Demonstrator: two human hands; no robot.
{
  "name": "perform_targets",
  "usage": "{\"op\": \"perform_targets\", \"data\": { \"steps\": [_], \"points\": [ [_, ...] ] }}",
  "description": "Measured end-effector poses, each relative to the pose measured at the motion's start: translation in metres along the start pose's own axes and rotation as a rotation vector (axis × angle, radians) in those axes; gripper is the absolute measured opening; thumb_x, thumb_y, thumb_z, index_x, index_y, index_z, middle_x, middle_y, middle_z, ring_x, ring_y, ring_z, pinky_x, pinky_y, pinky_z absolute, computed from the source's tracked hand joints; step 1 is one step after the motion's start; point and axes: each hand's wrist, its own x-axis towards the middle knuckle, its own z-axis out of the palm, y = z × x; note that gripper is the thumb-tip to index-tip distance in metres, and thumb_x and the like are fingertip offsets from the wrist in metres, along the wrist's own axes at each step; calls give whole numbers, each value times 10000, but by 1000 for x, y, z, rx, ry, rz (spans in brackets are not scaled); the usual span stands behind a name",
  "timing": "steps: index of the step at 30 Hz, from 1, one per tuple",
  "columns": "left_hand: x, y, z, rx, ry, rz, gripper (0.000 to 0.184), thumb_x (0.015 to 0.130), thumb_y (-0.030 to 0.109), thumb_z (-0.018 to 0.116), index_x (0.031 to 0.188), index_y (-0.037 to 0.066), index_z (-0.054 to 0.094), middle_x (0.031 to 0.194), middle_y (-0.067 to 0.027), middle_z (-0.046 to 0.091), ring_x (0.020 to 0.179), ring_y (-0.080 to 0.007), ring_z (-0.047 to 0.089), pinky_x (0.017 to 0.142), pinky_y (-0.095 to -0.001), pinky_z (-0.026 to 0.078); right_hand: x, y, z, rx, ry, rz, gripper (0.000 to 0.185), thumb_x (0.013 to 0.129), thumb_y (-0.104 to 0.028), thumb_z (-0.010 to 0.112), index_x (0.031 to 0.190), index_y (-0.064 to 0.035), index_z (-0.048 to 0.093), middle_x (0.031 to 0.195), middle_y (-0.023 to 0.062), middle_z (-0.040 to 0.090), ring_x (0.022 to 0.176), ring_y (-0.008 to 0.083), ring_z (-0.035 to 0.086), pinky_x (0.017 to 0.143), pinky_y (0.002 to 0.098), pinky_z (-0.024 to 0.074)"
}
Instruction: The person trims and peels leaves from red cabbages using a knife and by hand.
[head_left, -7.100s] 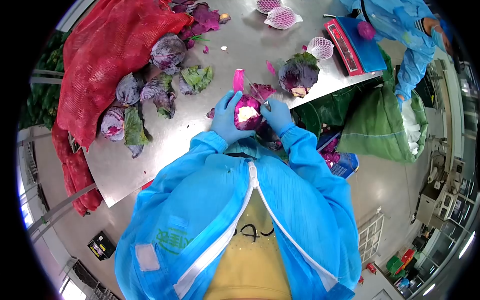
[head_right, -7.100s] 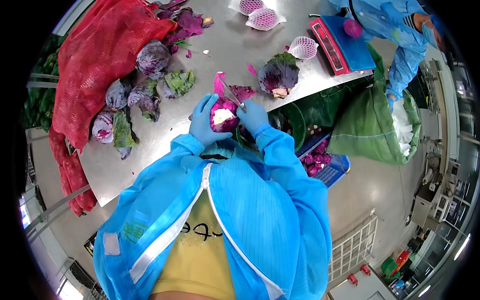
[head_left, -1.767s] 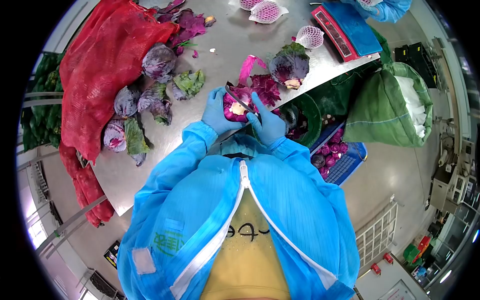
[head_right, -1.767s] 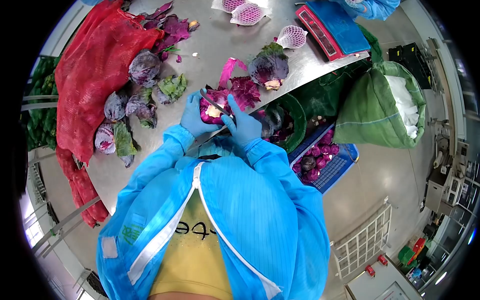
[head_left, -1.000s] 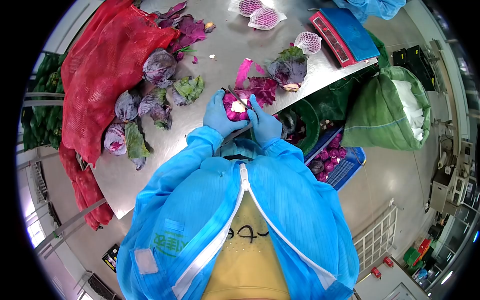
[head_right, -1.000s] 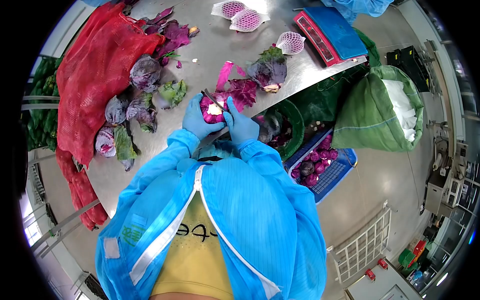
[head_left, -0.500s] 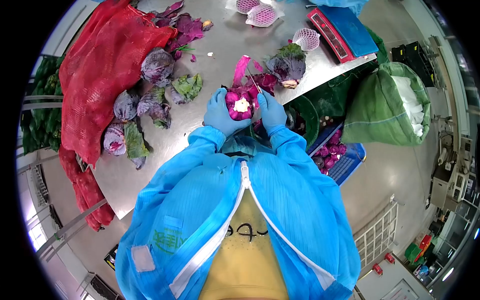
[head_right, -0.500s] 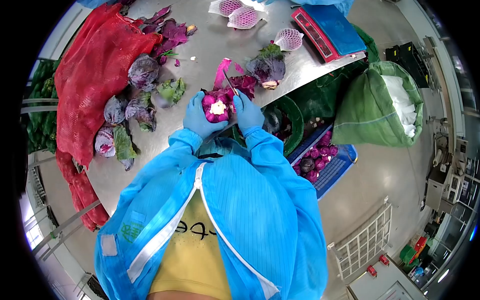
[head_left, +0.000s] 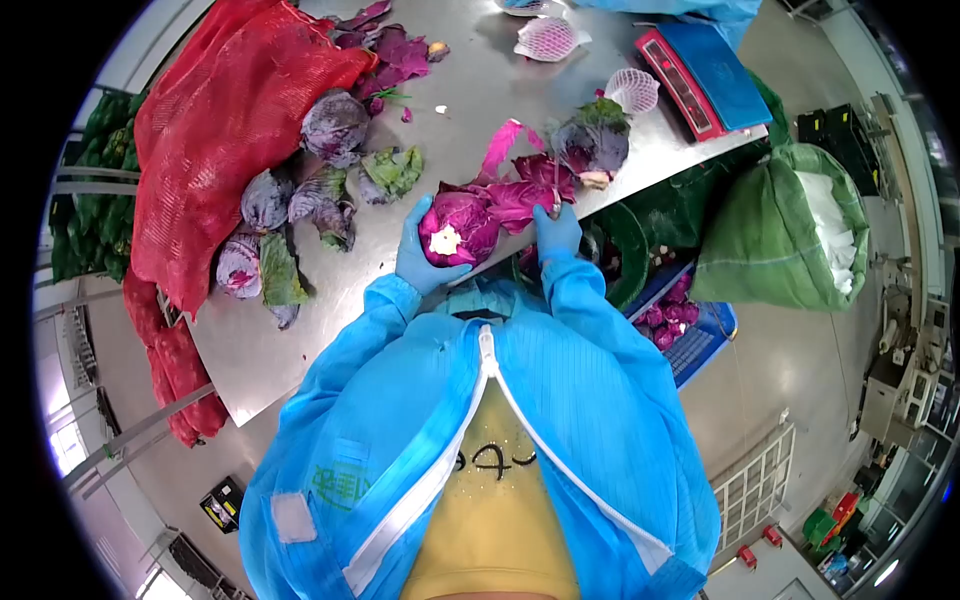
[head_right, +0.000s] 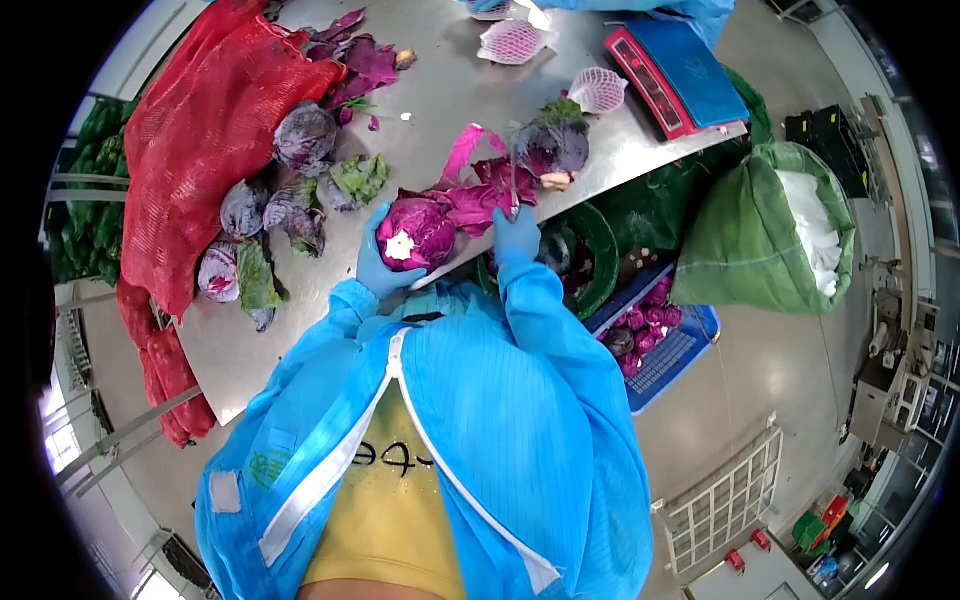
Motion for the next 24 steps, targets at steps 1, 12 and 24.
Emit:
{"op": "perform_targets", "data": {
  "steps": [1,12,24],
  "points": [
    [3,-8,-3,-24,14,-30,1133,479,184,886,1386,61,218,1361,-146,355,1240,-272,410,1046,-383,363,-3,-13,-2,5,-4,-15,387,736,-371,708,866,-38,559,824,177,619,739,378,602,656,453,462],
    [21,-16,-18,-107,-29,-112,1119,468,221,897,1365,45,251,1303,-157,427,1204,-260,447,1027,-374,377,-24,-97,-36,204,-568,-774,368,700,-179,752,1028,-101,603,954,66,517,848,242,565,750,330,465],
    [31,3,-18,-66,-133,-220,1139,460,204,897,1378,49,240,1281,-145,451,1172,-244,476,1001,-364,406,7,-118,-31,-122,-838,-1028,351,671,-201,756,917,-59,549,898,117,513,823,312,538,717,391,452]
  ]
}}
